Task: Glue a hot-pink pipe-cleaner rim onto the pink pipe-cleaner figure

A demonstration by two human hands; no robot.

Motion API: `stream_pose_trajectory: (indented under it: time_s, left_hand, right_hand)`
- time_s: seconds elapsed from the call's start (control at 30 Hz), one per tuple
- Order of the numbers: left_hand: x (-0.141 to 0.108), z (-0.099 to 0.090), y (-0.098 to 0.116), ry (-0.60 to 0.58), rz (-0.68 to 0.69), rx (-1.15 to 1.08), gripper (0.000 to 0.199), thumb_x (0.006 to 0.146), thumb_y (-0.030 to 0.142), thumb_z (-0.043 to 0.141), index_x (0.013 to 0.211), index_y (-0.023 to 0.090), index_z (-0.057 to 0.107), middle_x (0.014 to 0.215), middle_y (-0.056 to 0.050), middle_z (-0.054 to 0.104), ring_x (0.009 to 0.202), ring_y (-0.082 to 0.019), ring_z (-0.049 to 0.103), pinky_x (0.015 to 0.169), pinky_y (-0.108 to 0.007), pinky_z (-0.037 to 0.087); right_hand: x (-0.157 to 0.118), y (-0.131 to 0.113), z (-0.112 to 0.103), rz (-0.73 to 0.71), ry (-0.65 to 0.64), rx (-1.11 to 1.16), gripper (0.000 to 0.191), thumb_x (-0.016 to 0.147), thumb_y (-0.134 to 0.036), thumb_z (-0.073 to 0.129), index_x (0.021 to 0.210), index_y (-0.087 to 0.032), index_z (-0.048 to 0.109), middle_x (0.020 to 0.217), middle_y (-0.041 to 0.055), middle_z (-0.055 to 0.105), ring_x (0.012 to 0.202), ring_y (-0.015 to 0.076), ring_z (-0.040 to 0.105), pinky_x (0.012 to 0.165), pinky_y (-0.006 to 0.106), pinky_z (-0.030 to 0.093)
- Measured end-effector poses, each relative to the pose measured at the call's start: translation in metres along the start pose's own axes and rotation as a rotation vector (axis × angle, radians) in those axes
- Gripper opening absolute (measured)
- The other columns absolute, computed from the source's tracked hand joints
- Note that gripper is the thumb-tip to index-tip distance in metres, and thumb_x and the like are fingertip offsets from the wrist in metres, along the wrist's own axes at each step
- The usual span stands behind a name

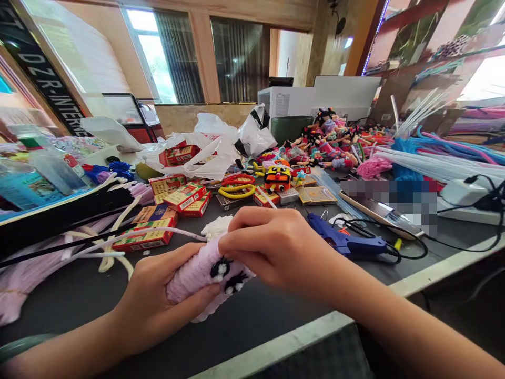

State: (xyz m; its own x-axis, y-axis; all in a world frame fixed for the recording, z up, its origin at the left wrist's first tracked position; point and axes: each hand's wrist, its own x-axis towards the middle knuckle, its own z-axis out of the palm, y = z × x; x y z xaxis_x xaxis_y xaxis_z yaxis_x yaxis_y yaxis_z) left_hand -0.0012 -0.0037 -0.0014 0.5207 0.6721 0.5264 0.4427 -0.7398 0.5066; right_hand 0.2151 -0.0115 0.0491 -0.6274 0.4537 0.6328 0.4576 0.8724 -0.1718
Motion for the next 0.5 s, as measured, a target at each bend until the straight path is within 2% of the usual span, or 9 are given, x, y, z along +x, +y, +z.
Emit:
stream_pose_trajectory:
  time_s: [0.1, 0.27, 0.5]
  left_hand:
    - [-0.0008, 0.0005, -0.0012, 0.004, 0.026, -0.014, 0.017, 0.081, 0.028, 0.067, 0.096, 0.022, 0.063, 0.075, 0.005, 0.068, 0.058, -0.011, 0.059, 0.055, -0.02, 0.044]
    - [-0.0025, 0.0027, -0.0037, 0.006, 0.04, 0.034, 0.015, 0.082, 0.031, 0.066, 0.091, 0.021, 0.062, 0.072, 0.003, 0.067, 0.056, -0.013, 0.059, 0.054, -0.021, 0.042]
    - [-0.0011, -0.0011, 0.003, -0.068, -0.049, 0.07, 0.014, 0.082, 0.032, 0.065, 0.091, 0.022, 0.062, 0.076, 0.003, 0.069, 0.06, -0.013, 0.062, 0.057, -0.022, 0.045]
  right_hand:
    - [-0.0005, -0.0015, 0.0007, -0.008, 0.007, -0.037, 0.026, 0.093, -0.008, 0.05, 0.08, -0.014, 0.071, 0.077, 0.0038, 0.068, 0.065, 0.0089, 0.06, 0.058, 0.017, 0.043]
    - [-0.0004, -0.0026, 0.0016, -0.035, 0.008, -0.086, 0.03, 0.093, -0.006, 0.046, 0.079, -0.016, 0.071, 0.077, 0.0036, 0.068, 0.065, 0.009, 0.06, 0.058, 0.017, 0.044]
    - [0.0001, -0.0011, 0.0039, -0.063, 0.002, -0.131, 0.033, 0.092, -0.004, 0.044, 0.08, -0.016, 0.072, 0.077, 0.0038, 0.069, 0.063, 0.0097, 0.059, 0.056, 0.019, 0.043]
